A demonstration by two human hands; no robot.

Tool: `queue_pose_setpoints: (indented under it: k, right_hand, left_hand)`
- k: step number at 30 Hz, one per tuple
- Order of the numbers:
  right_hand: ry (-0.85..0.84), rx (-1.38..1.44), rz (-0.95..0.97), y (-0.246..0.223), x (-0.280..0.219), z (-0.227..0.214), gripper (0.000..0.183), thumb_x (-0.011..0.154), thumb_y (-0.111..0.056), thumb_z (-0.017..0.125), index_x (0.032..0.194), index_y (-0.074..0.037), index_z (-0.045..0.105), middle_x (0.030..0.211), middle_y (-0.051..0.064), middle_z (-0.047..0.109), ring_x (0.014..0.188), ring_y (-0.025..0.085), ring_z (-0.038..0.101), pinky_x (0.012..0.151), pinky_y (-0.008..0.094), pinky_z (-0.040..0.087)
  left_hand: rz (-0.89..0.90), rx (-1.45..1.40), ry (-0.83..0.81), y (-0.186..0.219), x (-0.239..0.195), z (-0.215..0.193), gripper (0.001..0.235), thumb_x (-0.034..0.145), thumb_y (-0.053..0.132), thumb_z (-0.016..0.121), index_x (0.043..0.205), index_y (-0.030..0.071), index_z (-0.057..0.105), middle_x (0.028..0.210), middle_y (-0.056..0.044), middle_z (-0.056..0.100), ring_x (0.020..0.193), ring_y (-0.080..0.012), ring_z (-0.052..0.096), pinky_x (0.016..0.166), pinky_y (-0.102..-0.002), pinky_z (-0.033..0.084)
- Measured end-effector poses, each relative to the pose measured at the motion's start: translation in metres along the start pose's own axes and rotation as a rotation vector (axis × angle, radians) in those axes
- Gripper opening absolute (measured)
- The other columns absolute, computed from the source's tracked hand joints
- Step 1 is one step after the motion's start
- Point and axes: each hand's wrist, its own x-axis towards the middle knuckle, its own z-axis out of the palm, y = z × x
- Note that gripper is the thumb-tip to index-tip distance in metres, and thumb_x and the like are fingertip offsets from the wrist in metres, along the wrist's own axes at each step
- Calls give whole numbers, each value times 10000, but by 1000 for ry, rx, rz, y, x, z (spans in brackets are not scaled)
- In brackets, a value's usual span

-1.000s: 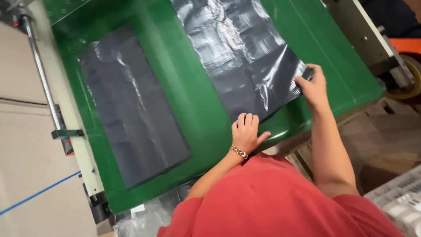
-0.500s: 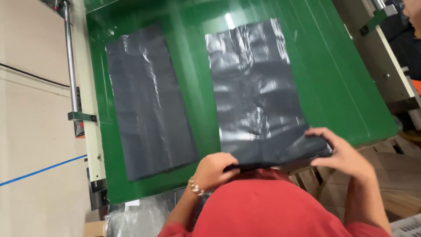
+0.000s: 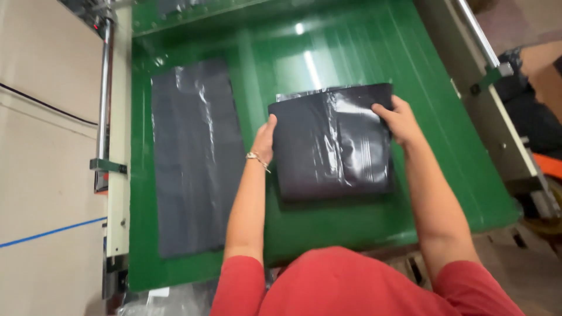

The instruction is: Folding black plastic bags and placing them into clear plastic sleeves for final packaging.

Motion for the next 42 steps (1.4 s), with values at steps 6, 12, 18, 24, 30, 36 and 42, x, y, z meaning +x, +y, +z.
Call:
queue_pose_setpoints:
  k: [6, 12, 18, 24, 30, 36, 42]
  right_hand:
    - [25, -241, 234, 147, 107, 3, 284, 921, -205, 743, 1192, -147, 683, 1004, 155, 695, 885, 259, 670, 657, 431, 542]
    - [85, 44, 404, 136, 107, 1, 246, 969, -192, 658, 1208, -148, 617, 987, 86, 659, 816, 219, 673, 620, 367, 580]
    - [52, -605, 276, 160, 142, -12, 369, 949, -281, 682, 1228, -52, 605, 1153, 244, 655, 1100, 443, 620, 853, 559, 524]
    - [21, -1065, 151, 57, 127, 25, 649, 781, -332, 846, 1294, -45, 569, 1171, 170, 593, 1136, 422, 608, 942, 547, 521]
    - [-299, -1343, 105, 105, 174, 40, 935, 588, -479, 912, 1306, -47, 498, 1286, 162, 515, 1234, 406, 496, 979, 565, 515]
    - [-458, -1441, 459, 121, 197, 52, 588, 611, -534, 817, 1130, -267, 739, 1164, 14, 743, 1156, 315, 663, 928, 463, 466]
    - [-351, -1365, -10, 60, 121, 46, 488, 763, -378, 698, 1200, -199, 572, 1036, 111, 744, 1037, 336, 711, 878, 494, 505]
  left_hand:
    - [-52, 860, 149, -83, 54, -42, 453, 874, 441, 758, 1124, 70, 683, 1136, -146, 701, 1133, -286, 654, 932, -411, 538]
    - [20, 1090, 151, -84, 46, -33, 285, 991, 398, 559, 1086, 132, 521, 1046, -206, 696, 1034, -415, 670, 883, -509, 560]
    - [-95, 1233, 298, -84, 58, -14, 259, 1050, 383, 404, 1172, 155, 425, 1017, -188, 711, 970, -404, 711, 842, -499, 582]
    - [330, 1797, 567, -47, 13, 36, 572, 802, 440, 752, 1225, 128, 525, 1031, -54, 574, 948, -279, 609, 679, -438, 574]
    - [765, 1649, -157, -67, -29, 99, 661, 852, 555, 617, 1342, 115, 558, 1488, -106, 510, 1469, -309, 345, 1116, -620, 307]
    - [693, 1631, -303, -106, -27, 91, 706, 935, 650, 380, 1432, 159, 482, 1565, -75, 416, 1518, -277, 274, 1175, -639, 225]
    - [437, 1070, -134, -128, 11, 65, 428, 1010, 513, 438, 1347, 284, 568, 1398, 68, 598, 1381, -135, 482, 1184, -471, 325]
